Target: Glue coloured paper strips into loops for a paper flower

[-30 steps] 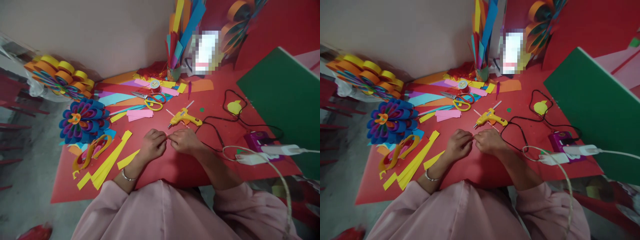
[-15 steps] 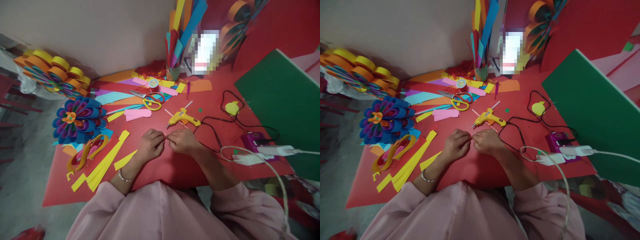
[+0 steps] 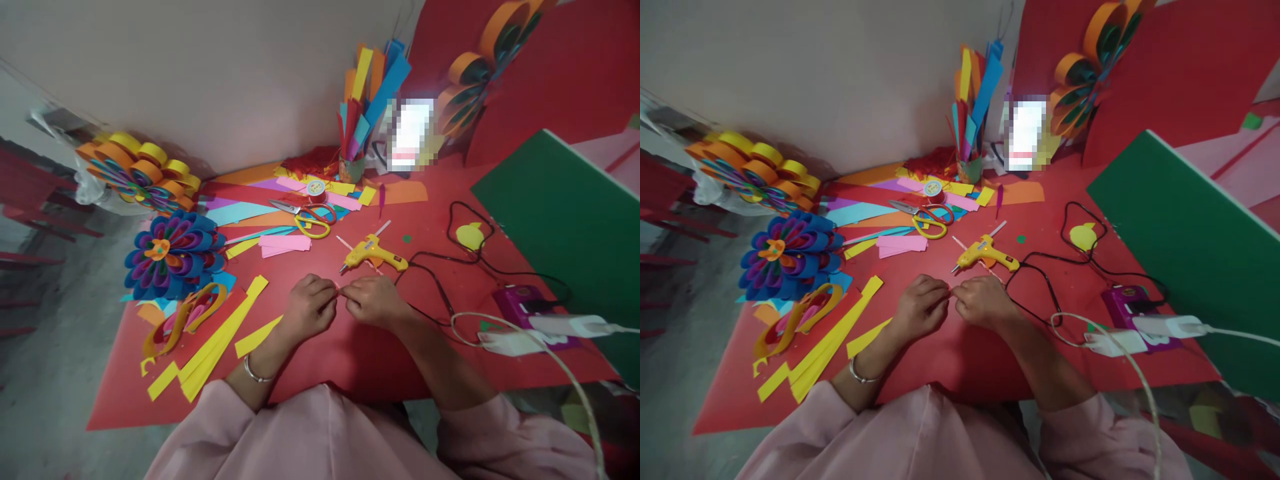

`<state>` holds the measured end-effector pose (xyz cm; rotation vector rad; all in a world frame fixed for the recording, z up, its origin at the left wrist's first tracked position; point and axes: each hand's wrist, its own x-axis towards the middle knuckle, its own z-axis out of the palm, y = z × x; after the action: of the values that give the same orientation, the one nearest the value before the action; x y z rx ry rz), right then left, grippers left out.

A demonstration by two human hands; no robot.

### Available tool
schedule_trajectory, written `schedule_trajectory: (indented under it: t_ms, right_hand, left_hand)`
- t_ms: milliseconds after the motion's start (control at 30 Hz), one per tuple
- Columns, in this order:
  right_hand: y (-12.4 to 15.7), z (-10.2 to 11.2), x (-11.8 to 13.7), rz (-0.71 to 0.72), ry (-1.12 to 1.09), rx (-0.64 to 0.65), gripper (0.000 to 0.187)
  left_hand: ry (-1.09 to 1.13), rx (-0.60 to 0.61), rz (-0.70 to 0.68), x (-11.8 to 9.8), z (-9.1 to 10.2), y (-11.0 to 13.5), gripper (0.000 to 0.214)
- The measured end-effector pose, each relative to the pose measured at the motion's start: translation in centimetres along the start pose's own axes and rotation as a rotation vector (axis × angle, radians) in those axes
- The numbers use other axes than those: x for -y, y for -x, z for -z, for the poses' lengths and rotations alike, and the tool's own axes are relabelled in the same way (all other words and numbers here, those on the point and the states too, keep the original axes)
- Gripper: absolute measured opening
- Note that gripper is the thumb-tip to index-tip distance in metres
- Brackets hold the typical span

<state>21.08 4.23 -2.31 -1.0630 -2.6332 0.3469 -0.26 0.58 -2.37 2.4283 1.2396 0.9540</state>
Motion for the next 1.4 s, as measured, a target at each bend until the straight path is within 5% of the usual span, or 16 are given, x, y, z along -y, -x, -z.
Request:
schedule_trajectory:
  t_ms: [1400]
  right_hand:
    - [-0.08, 0.63, 0.51, -0.043, 0.017, 0.033, 0.021]
  left_hand:
    - [0.001, 0.027, 0.002, 0.06, 0.08, 0.02, 0.019]
